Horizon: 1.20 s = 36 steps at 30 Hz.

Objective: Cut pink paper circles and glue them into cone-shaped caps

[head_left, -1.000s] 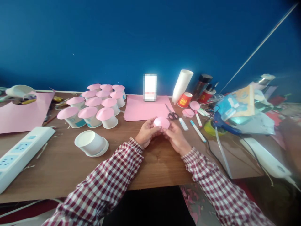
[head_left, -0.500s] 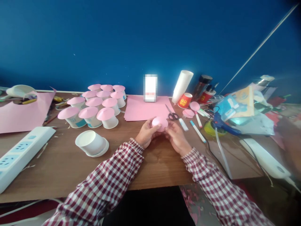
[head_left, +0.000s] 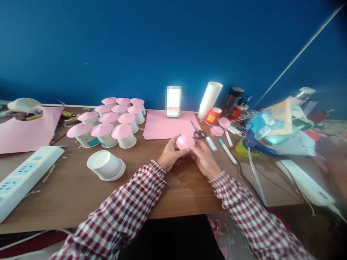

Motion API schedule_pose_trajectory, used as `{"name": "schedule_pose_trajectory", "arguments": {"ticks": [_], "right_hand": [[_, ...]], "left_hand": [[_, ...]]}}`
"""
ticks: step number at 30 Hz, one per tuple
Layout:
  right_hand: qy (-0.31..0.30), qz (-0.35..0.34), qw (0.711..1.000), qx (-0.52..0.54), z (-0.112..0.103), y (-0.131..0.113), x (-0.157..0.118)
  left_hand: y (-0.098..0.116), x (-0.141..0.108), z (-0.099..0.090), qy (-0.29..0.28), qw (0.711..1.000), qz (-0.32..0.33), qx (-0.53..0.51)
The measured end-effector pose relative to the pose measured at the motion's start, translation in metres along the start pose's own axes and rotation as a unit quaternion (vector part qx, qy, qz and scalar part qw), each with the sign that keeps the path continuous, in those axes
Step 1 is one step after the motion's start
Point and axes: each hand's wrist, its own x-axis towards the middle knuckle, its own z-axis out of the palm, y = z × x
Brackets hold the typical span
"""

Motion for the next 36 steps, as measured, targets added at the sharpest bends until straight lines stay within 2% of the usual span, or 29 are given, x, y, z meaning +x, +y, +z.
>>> {"name": "schedule_pose_trajectory", "arguments": {"ticks": [12, 15, 20, 24, 25, 30, 36], "right_hand": [[0.013, -0.026, 0.999, -0.04, -0.002, -0.009, -0.003], [0.066, -0.054, 0.995, -0.057, -0.012, -0.019, 0.001], [0.189, -0.112, 0.973, -0.075, -0.051, -0.056, 0.03], [0.311, -0.086, 0.94, -0.114, -0.084, -0.083, 0.067], [0.324, -0.085, 0.934, -0.122, -0.09, -0.086, 0.076], [0.366, -0.074, 0.912, -0.169, -0.103, -0.08, 0.104], [0.375, -0.044, 0.887, -0.265, -0.111, -0.064, 0.109]], "left_hand": [[-0.002, 0.001, -0.004, -0.035, 0.995, 0.042, 0.081], [0.001, 0.003, -0.007, -0.021, 0.996, 0.037, 0.077], [0.005, 0.01, -0.012, 0.079, 0.995, 0.046, 0.038], [0.004, 0.013, -0.012, 0.103, 0.993, 0.049, 0.039], [0.005, 0.013, -0.011, 0.102, 0.993, 0.049, 0.043], [0.006, 0.011, -0.009, 0.095, 0.993, 0.044, 0.055], [0.006, 0.013, -0.011, 0.102, 0.993, 0.045, 0.038]]}}
